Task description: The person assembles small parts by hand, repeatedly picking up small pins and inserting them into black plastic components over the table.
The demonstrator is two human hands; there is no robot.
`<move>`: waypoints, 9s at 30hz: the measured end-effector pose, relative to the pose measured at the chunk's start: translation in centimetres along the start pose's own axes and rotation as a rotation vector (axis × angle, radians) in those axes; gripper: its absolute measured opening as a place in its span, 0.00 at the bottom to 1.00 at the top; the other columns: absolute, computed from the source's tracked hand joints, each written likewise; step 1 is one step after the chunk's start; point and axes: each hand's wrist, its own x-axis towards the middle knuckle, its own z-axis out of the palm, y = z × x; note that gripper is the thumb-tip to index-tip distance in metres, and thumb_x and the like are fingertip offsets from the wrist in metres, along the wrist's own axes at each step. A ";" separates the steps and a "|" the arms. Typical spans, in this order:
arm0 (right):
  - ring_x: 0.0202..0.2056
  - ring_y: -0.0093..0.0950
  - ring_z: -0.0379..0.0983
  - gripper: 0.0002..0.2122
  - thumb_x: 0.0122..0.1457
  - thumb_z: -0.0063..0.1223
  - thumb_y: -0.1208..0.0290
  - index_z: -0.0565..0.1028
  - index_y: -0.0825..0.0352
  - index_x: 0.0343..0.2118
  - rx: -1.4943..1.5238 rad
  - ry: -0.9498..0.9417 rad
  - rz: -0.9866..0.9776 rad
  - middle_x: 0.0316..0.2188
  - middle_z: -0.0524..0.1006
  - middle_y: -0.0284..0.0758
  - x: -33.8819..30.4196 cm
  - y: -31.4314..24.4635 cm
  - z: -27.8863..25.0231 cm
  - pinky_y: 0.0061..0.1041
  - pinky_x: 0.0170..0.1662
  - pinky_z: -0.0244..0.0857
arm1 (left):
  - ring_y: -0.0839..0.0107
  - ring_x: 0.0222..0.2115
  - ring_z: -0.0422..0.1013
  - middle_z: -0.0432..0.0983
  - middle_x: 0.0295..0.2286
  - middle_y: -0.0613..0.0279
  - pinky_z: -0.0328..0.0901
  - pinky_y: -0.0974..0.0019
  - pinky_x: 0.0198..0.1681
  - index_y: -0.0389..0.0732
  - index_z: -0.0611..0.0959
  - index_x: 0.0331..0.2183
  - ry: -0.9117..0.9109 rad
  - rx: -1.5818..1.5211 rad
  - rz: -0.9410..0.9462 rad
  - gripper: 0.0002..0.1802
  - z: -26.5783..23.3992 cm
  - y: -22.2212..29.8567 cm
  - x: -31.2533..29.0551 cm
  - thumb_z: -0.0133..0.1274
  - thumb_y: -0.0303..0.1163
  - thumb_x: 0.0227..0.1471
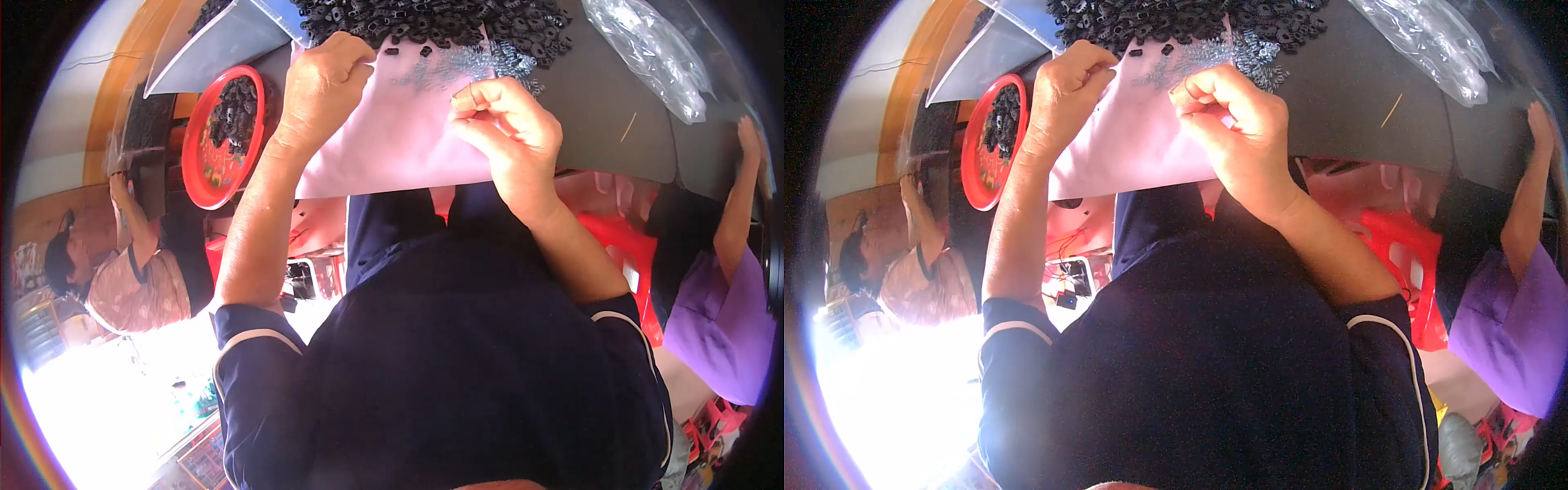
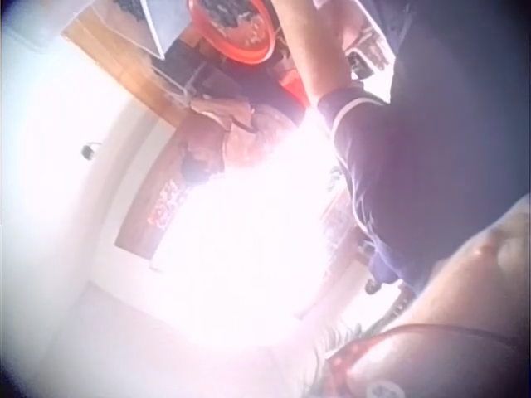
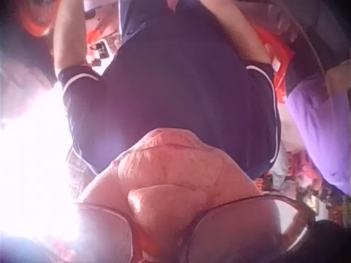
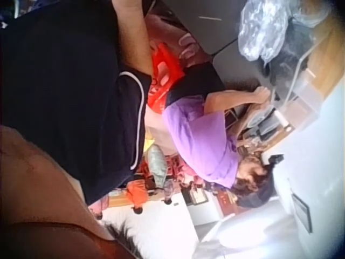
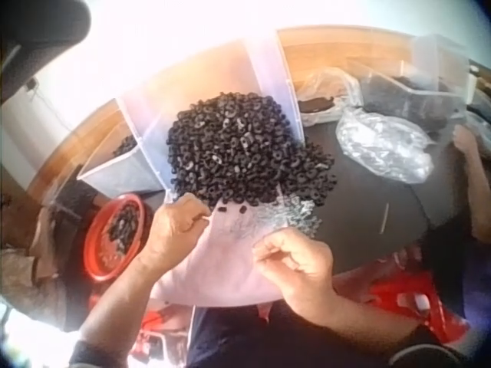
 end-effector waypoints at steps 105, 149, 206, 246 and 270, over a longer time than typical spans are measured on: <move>0.28 0.16 0.71 0.03 0.53 0.53 0.86 0.75 0.73 0.31 -0.394 -0.125 -0.172 0.28 0.78 0.32 -2.5 -5.0 -0.8 0.14 0.32 0.64 | 0.56 0.44 0.68 0.74 0.39 0.56 0.63 0.55 0.46 0.39 0.78 0.27 -0.248 -0.219 0.057 0.07 7.9 3.9 -21.9 0.57 0.29 0.43; 0.24 0.28 0.75 0.06 0.49 0.60 0.76 0.75 0.68 0.28 -0.532 -0.151 -0.210 0.23 0.78 0.35 5.1 1.8 2.8 0.24 0.27 0.66 | 0.68 0.26 0.73 0.77 0.25 0.64 0.68 0.66 0.28 0.38 0.82 0.31 0.241 -0.077 -0.059 0.07 1.0 0.4 -3.0 0.54 0.28 0.47; 0.23 0.21 0.73 0.06 0.54 0.55 0.71 0.80 0.64 0.33 -0.950 -0.366 -0.158 0.20 0.78 0.32 9.1 0.1 3.0 0.21 0.29 0.65 | 0.74 0.22 0.71 0.76 0.25 0.57 0.64 0.74 0.20 0.28 0.80 0.35 0.178 -1.462 -0.714 0.09 -1.0 5.4 -6.6 0.55 0.25 0.52; 0.30 0.32 0.79 0.07 0.46 0.57 0.80 0.76 0.68 0.30 -0.345 -0.433 -0.263 0.25 0.79 0.40 5.4 -0.9 8.4 0.26 0.35 0.71 | 0.61 0.34 0.73 0.76 0.30 0.53 0.69 0.60 0.38 0.31 0.76 0.37 0.732 -1.698 -0.540 0.10 -0.6 3.2 -4.2 0.49 0.28 0.57; 0.35 0.20 0.75 0.05 0.51 0.56 0.83 0.78 0.72 0.32 -0.218 -0.211 0.068 0.31 0.79 0.34 2.1 -2.5 4.4 0.20 0.43 0.68 | 0.65 0.27 0.74 0.77 0.29 0.53 0.70 0.66 0.31 0.28 0.77 0.39 0.634 -1.625 -0.625 0.10 2.5 5.5 -5.8 0.50 0.23 0.55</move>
